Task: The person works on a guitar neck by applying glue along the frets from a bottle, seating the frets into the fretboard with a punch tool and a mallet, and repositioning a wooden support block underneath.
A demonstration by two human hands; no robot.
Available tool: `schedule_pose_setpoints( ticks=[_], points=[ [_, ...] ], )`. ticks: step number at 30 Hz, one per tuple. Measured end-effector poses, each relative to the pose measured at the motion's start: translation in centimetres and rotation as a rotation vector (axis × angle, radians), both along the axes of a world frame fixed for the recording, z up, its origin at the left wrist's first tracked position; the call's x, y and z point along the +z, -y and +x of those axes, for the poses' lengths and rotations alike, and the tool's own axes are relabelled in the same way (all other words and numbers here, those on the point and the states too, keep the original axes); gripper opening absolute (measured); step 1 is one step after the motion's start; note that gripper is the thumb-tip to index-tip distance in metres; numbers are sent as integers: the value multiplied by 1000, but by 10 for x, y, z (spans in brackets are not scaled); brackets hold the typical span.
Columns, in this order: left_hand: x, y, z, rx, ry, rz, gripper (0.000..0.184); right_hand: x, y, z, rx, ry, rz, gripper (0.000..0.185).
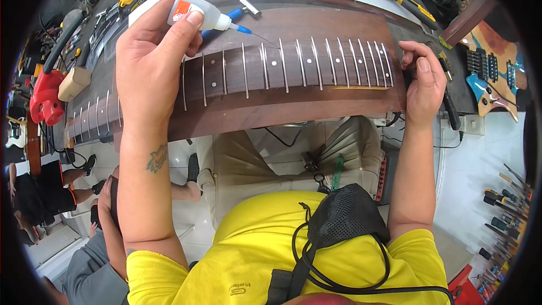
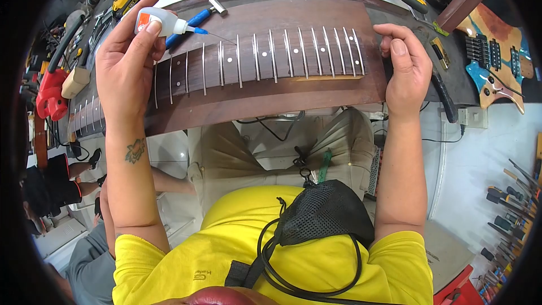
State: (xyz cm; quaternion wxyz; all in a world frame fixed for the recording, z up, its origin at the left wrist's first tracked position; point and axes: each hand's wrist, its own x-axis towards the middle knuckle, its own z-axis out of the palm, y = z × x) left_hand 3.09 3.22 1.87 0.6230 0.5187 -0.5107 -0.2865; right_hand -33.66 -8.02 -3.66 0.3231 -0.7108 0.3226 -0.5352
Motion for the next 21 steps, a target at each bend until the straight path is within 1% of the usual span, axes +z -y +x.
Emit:
schedule_pose_setpoints(
  ticks=[11, 15, 17, 21],
  points=[
    [1, 0, 1, 16, 36, 6, 38, 0, -1, 1, 4, -11, 8, 37],
    [0, 1, 1, 11, 13, -5, 38, -1, 0, 0, 4, -18, 3, 37],
    [-1, 1, 1, 33, -14, 0, 43, -1, 0, 0, 11, -14, 7, 37],
    [-1, 0, 4, -5, 9, 3, 43, -1, 0, 0, 15, -16, 9, 36]
  ],
)
